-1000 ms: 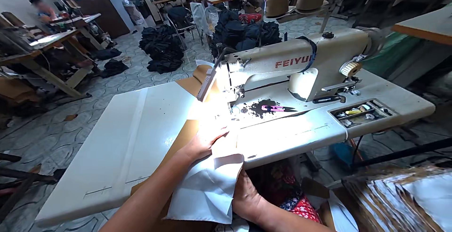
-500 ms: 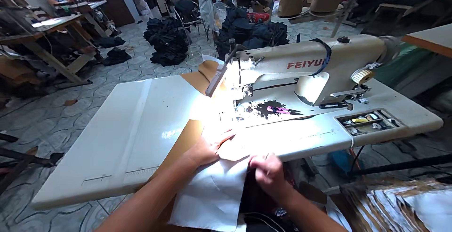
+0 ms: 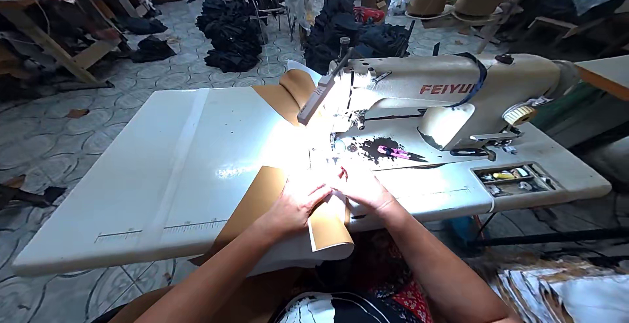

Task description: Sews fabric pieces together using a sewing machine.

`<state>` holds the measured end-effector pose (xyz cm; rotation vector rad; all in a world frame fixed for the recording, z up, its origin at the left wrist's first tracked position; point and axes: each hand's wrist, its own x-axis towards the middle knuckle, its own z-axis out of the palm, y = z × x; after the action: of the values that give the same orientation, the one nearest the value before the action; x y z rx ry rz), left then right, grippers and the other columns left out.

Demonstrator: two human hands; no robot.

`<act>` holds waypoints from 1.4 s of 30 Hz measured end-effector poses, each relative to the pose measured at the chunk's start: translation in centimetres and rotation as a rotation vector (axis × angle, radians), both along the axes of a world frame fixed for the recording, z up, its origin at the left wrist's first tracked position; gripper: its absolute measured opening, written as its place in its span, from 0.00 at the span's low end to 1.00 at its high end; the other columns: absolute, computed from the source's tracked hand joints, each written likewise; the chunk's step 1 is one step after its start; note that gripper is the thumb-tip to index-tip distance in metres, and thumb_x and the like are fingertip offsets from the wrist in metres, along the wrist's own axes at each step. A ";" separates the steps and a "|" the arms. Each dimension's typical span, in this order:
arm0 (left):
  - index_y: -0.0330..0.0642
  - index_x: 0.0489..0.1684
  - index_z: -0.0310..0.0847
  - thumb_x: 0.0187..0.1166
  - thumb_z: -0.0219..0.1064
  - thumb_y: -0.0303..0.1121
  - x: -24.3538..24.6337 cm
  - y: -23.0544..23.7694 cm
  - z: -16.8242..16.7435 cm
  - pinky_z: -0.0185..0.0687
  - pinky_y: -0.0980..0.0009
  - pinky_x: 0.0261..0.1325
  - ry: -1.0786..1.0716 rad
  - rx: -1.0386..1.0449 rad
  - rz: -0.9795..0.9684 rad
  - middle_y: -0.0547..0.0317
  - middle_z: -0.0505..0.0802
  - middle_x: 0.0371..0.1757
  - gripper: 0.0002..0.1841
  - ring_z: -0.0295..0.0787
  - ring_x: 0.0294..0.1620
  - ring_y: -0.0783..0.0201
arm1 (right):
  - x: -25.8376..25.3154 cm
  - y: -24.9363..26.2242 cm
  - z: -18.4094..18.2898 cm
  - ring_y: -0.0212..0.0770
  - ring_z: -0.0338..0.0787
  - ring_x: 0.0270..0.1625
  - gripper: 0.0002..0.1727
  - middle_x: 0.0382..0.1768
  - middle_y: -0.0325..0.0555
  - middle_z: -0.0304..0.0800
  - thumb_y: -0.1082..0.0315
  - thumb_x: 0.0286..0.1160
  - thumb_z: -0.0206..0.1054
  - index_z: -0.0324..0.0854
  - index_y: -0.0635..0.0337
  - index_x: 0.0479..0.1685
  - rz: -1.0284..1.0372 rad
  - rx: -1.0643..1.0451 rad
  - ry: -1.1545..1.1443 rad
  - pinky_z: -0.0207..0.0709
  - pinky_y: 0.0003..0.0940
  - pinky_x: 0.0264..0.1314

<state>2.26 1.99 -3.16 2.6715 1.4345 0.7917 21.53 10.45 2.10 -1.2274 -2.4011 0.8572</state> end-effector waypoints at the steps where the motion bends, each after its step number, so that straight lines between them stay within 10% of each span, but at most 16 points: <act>1: 0.48 0.69 0.87 0.84 0.54 0.38 0.0 -0.1 0.0 0.69 0.35 0.74 0.006 0.001 0.010 0.55 0.90 0.71 0.21 0.85 0.73 0.49 | 0.2 0.0 -0.1 0.52 0.87 0.43 0.15 0.38 0.59 0.87 0.65 0.70 0.77 0.85 0.71 0.43 -0.026 0.003 0.031 0.79 0.51 0.52; 16: 0.49 0.72 0.85 0.80 0.56 0.32 2.2 -1.4 -0.4 0.66 0.30 0.76 0.021 0.016 0.168 0.57 0.88 0.76 0.23 0.80 0.79 0.46 | 1.2 0.0 -1.6 0.34 0.85 0.35 0.15 0.32 0.46 0.87 0.74 0.58 0.82 0.85 0.68 0.43 -0.209 0.042 0.291 0.80 0.31 0.44; 26: 0.49 0.74 0.84 0.84 0.52 0.33 2.1 -1.2 -0.3 0.63 0.30 0.77 0.009 -0.031 0.153 0.58 0.87 0.77 0.22 0.79 0.81 0.47 | 1.6 0.3 -2.6 0.43 0.85 0.35 0.11 0.32 0.51 0.87 0.69 0.67 0.76 0.87 0.69 0.41 -0.117 0.194 0.151 0.80 0.39 0.42; 32: 0.49 0.75 0.83 0.83 0.52 0.33 2.1 -1.1 -0.3 0.63 0.31 0.78 0.011 -0.016 0.146 0.58 0.86 0.78 0.23 0.79 0.81 0.49 | 2.4 0.4 -3.8 0.54 0.92 0.60 0.16 0.52 0.56 0.95 0.70 0.82 0.59 0.92 0.63 0.57 0.173 0.313 0.115 0.77 0.53 0.71; 42: 0.50 0.74 0.84 0.84 0.51 0.36 2.0 -1.1 -0.2 0.63 0.33 0.78 0.020 -0.008 0.159 0.60 0.86 0.77 0.24 0.78 0.81 0.50 | 2.5 0.4 -3.7 0.52 0.91 0.60 0.16 0.50 0.54 0.95 0.67 0.82 0.59 0.93 0.62 0.50 0.169 0.367 0.020 0.78 0.52 0.68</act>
<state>4.29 0.89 -3.34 2.5922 1.6684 0.7679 23.99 10.89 -1.61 -0.8824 -2.5263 0.4378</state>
